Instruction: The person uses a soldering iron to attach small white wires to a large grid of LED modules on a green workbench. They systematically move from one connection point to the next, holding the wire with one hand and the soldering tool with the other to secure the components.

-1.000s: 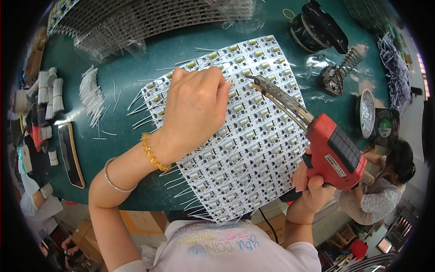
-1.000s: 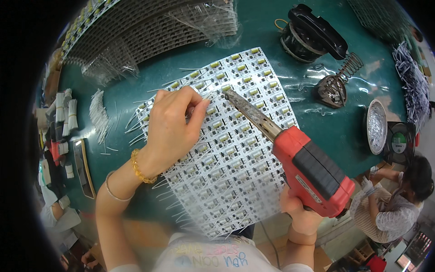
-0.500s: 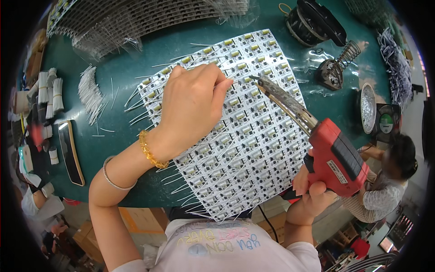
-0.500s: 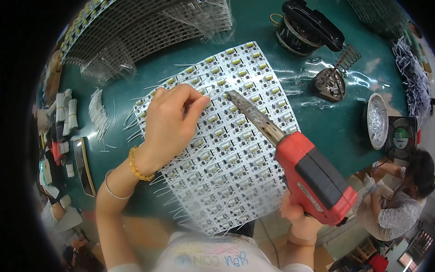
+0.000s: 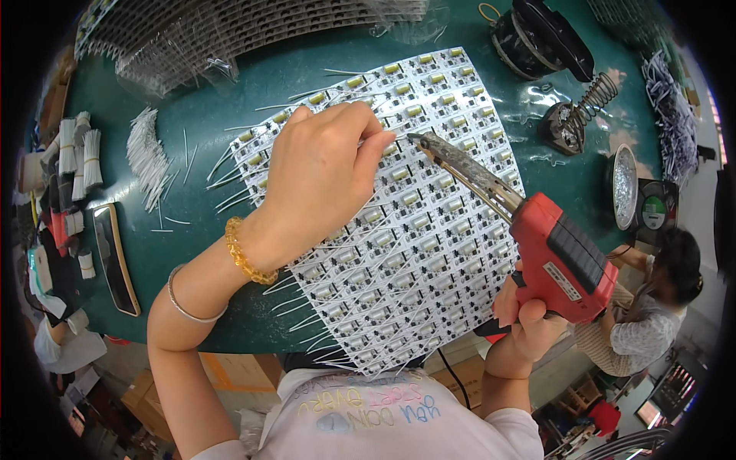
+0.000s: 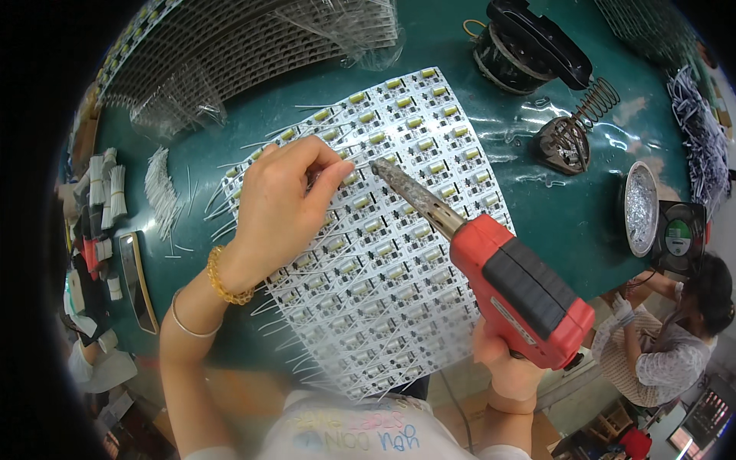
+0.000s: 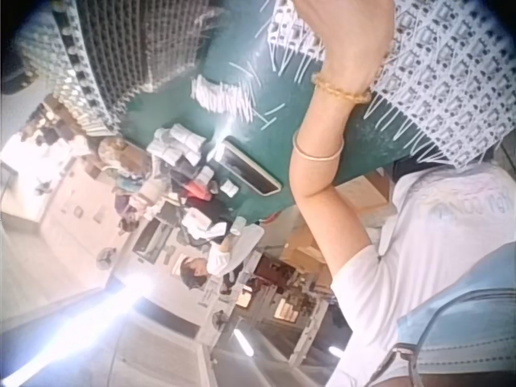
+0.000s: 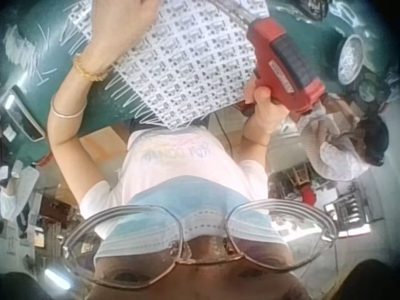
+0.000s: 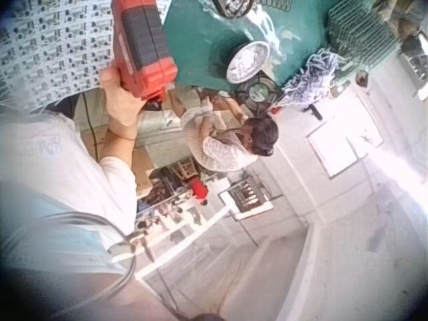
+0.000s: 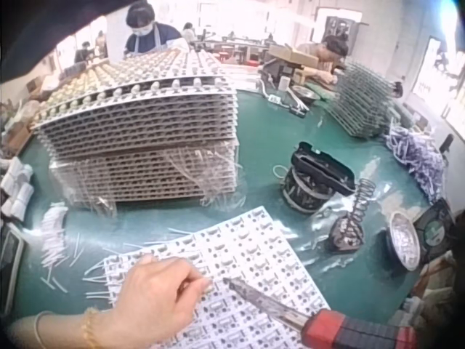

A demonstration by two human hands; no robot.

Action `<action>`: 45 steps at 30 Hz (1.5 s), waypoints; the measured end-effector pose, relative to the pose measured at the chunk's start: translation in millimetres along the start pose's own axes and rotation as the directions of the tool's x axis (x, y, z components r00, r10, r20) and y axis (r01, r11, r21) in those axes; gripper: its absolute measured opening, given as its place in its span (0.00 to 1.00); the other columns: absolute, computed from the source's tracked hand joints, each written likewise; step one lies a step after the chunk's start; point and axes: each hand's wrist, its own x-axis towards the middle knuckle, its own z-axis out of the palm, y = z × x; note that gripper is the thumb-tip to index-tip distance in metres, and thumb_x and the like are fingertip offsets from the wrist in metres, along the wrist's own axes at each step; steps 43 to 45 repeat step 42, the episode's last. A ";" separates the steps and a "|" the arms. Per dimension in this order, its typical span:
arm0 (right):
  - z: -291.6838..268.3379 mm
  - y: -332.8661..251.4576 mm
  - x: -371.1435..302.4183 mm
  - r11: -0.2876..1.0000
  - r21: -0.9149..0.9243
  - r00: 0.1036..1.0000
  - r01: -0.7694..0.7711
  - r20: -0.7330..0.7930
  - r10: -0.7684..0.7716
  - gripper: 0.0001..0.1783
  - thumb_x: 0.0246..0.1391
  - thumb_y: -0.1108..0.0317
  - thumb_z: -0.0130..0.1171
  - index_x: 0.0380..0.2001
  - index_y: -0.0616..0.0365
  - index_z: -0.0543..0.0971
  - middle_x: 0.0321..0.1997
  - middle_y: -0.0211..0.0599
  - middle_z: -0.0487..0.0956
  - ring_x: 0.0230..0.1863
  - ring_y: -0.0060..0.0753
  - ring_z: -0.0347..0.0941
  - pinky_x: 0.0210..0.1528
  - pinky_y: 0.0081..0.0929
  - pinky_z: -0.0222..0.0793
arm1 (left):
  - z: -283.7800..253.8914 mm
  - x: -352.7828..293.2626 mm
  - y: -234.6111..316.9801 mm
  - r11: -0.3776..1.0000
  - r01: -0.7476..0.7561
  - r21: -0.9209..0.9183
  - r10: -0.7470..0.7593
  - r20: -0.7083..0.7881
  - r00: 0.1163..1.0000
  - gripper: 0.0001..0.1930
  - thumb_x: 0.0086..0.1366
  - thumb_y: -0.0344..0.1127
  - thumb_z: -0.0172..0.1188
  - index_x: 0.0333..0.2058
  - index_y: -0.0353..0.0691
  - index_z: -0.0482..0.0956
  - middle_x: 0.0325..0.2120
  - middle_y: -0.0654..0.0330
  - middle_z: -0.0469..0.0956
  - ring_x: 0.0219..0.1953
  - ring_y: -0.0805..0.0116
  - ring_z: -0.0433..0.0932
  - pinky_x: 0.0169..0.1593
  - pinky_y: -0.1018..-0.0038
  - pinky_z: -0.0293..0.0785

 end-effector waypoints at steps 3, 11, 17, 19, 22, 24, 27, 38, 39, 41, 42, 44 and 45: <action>0.7 0.2 0.9 1.000 -0.007 1.000 -0.001 0.003 0.001 0.37 0.53 0.44 0.60 0.46 0.73 0.68 0.12 0.30 0.67 0.11 0.19 0.60 0.14 0.18 0.55 | 0.3 0.5 -0.3 1.000 0.011 0.005 -0.011 0.013 1.000 0.08 0.59 0.34 0.62 0.24 0.39 0.76 0.17 0.61 0.76 0.20 0.66 0.71 0.34 0.71 0.61; 7.8 -6.1 3.3 0.996 0.082 0.999 -0.025 -0.039 0.028 0.37 0.55 0.45 0.60 0.46 0.74 0.67 0.12 0.30 0.67 0.10 0.20 0.60 0.14 0.18 0.57 | 2.4 0.8 -0.4 1.000 -0.015 -0.012 0.015 -0.027 1.000 0.10 0.58 0.32 0.61 0.21 0.38 0.72 0.17 0.58 0.75 0.18 0.57 0.70 0.31 0.66 0.62; 8.1 -5.4 5.7 0.991 0.135 0.999 0.016 -0.033 -0.012 0.41 0.54 0.44 0.60 0.49 0.77 0.65 0.11 0.28 0.67 0.10 0.18 0.61 0.14 0.16 0.56 | 0.5 0.3 0.6 1.000 0.021 0.020 -0.021 0.013 1.000 0.08 0.59 0.34 0.62 0.23 0.39 0.76 0.18 0.61 0.76 0.20 0.66 0.71 0.34 0.71 0.62; 10.1 -10.8 6.8 0.989 0.149 1.000 -0.014 -0.020 0.018 0.41 0.54 0.43 0.60 0.49 0.77 0.64 0.11 0.27 0.67 0.10 0.18 0.60 0.14 0.16 0.56 | 1.2 0.5 0.6 1.000 0.018 0.015 -0.018 0.009 1.000 0.08 0.59 0.34 0.62 0.24 0.39 0.76 0.17 0.61 0.76 0.20 0.66 0.71 0.33 0.71 0.62; 10.2 -13.7 6.4 0.988 0.151 0.999 -0.033 -0.015 0.035 0.42 0.54 0.42 0.59 0.50 0.77 0.64 0.11 0.27 0.67 0.10 0.17 0.60 0.14 0.16 0.56 | 1.3 0.6 0.7 1.000 0.010 0.011 -0.010 0.004 1.000 0.08 0.59 0.33 0.63 0.24 0.38 0.76 0.19 0.60 0.76 0.19 0.66 0.70 0.33 0.71 0.62; 10.4 -14.3 5.4 0.989 0.148 0.999 -0.029 -0.036 0.035 0.43 0.53 0.42 0.59 0.50 0.77 0.64 0.11 0.27 0.66 0.09 0.17 0.60 0.14 0.16 0.56 | 2.6 -0.3 1.4 1.000 0.018 -0.023 -0.019 -0.045 0.999 0.07 0.58 0.32 0.63 0.24 0.38 0.76 0.21 0.60 0.75 0.20 0.66 0.69 0.33 0.71 0.62; 10.7 -15.1 3.1 0.988 0.155 0.997 -0.016 -0.067 0.027 0.44 0.53 0.41 0.59 0.51 0.78 0.64 0.11 0.27 0.66 0.09 0.17 0.59 0.14 0.16 0.56 | 4.2 -4.9 6.5 0.997 -0.007 -0.073 -0.004 -0.153 0.988 0.07 0.56 0.29 0.64 0.24 0.38 0.75 0.25 0.61 0.74 0.23 0.66 0.69 0.33 0.70 0.62; 10.8 -9.6 0.1 0.990 0.142 1.000 -0.004 -0.024 0.008 0.42 0.53 0.42 0.59 0.48 0.77 0.67 0.11 0.28 0.66 0.10 0.19 0.60 0.14 0.18 0.57 | 11.5 -16.8 10.8 0.990 -0.115 0.084 0.124 -0.114 0.986 0.07 0.54 0.26 0.64 0.25 0.39 0.72 0.27 0.60 0.73 0.30 0.63 0.69 0.37 0.69 0.61; 9.9 -8.8 0.0 0.989 0.147 1.000 -0.010 -0.009 0.011 0.41 0.53 0.42 0.59 0.48 0.77 0.67 0.11 0.29 0.66 0.10 0.20 0.60 0.14 0.18 0.57 | 11.8 -16.5 10.7 0.989 -0.119 0.083 0.128 -0.118 0.985 0.07 0.54 0.26 0.64 0.25 0.39 0.72 0.27 0.60 0.73 0.30 0.63 0.69 0.37 0.69 0.61; 6.3 -6.7 -0.7 0.988 0.156 1.000 -0.020 0.024 0.017 0.40 0.54 0.43 0.60 0.48 0.77 0.67 0.12 0.29 0.66 0.10 0.20 0.60 0.14 0.18 0.57 | 12.8 -16.1 10.7 0.989 -0.126 0.082 0.135 -0.126 0.983 0.07 0.54 0.27 0.64 0.25 0.39 0.72 0.27 0.60 0.73 0.30 0.62 0.69 0.37 0.69 0.61; 4.2 -5.1 -1.1 0.993 0.115 0.999 -0.016 0.033 0.012 0.41 0.53 0.43 0.60 0.49 0.76 0.67 0.12 0.30 0.67 0.10 0.22 0.61 0.14 0.19 0.57 | 12.7 -16.3 10.8 0.988 -0.125 0.087 0.135 -0.127 0.983 0.07 0.54 0.27 0.64 0.25 0.39 0.72 0.27 0.59 0.73 0.30 0.62 0.69 0.38 0.69 0.61; 4.2 -5.1 -1.1 0.993 0.115 0.999 -0.016 0.033 0.012 0.41 0.53 0.43 0.60 0.49 0.76 0.67 0.12 0.30 0.67 0.10 0.22 0.61 0.14 0.19 0.57 | 12.7 -16.3 10.8 0.988 -0.125 0.087 0.135 -0.127 0.983 0.07 0.54 0.27 0.64 0.25 0.39 0.72 0.27 0.59 0.73 0.30 0.62 0.69 0.38 0.69 0.61; 4.2 -5.1 -1.1 0.993 0.115 0.999 -0.016 0.033 0.012 0.41 0.53 0.43 0.60 0.49 0.76 0.67 0.12 0.30 0.67 0.10 0.22 0.61 0.14 0.19 0.57 | 12.7 -16.3 10.8 0.988 -0.125 0.087 0.135 -0.127 0.983 0.07 0.54 0.27 0.64 0.25 0.39 0.72 0.27 0.59 0.73 0.30 0.62 0.69 0.38 0.69 0.61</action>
